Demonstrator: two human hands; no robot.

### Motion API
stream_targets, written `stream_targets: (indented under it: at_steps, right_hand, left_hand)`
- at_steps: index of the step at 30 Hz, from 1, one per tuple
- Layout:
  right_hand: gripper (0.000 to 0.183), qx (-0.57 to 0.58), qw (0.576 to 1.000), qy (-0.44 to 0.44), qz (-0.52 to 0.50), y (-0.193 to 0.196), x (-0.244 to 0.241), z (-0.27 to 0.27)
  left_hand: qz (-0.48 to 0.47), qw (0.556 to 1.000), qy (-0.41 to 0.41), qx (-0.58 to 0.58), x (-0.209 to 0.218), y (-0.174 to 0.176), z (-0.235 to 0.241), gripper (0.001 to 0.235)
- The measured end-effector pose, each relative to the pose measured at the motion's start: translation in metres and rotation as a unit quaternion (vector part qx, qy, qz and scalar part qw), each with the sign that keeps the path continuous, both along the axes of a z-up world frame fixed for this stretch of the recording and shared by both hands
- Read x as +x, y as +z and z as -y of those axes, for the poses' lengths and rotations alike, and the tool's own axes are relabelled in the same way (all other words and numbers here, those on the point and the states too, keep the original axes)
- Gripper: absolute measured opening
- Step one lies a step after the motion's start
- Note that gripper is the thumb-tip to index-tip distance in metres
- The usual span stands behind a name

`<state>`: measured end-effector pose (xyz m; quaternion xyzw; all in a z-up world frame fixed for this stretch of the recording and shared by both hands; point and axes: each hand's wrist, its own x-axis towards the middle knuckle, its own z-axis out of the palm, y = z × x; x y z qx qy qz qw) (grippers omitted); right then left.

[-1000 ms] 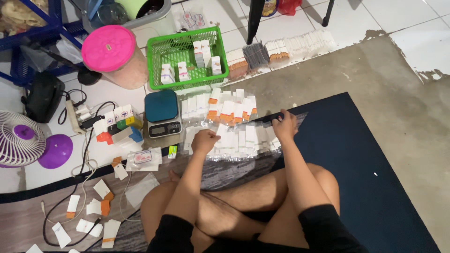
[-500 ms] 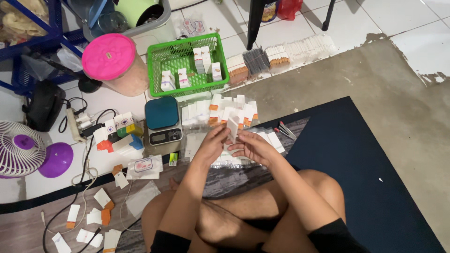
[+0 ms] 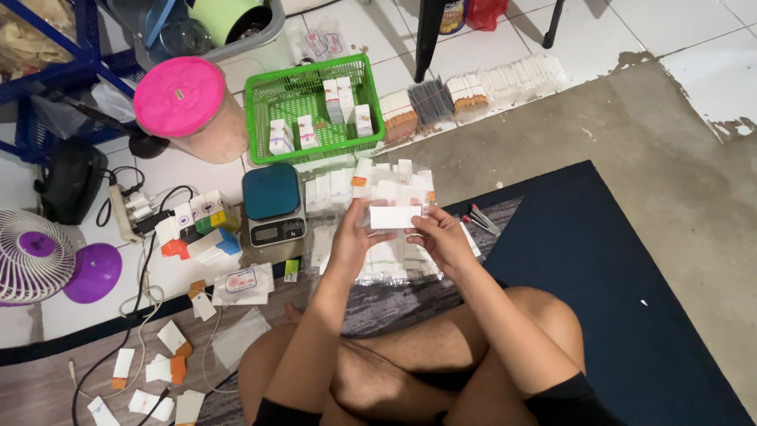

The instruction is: The person sits on the floor and repeatedly picks up small white rectangular boxes, places them into clear plastic bags, and sets the filled bags aside. The person handles the boxes one at a time, filling multiple bags over the course of the video.

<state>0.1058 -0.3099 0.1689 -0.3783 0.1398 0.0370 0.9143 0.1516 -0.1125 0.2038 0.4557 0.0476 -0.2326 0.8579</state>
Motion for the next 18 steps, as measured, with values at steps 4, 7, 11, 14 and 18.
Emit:
stream_targets:
  at_steps: [4,7,11,14,18]
  right_hand:
    - [0.018,-0.056,0.997,-0.057,0.006,0.007,-0.001,-0.002]
    - [0.019,-0.087,0.993,-0.078,0.01,0.01,0.0,-0.003]
    - [0.02,-0.137,0.984,-0.113,0.033,0.011,0.001,-0.003]
    - [0.022,-0.165,0.976,-0.131,0.053,0.017,0.001,-0.002]
    - [0.023,-0.177,0.975,-0.123,0.06,0.023,0.001,0.002]
  left_hand:
    - [0.047,0.996,0.023,0.069,0.001,-0.004,-0.002,0.038]
    - [0.081,0.984,0.059,0.148,0.003,-0.004,0.0,0.034]
    - [0.068,0.98,0.07,0.176,0.004,-0.013,-0.003,0.033]
    - [0.06,0.981,0.06,0.172,0.007,-0.023,-0.006,0.037]
    - [0.048,0.985,0.047,0.158,0.007,-0.024,-0.008,0.036]
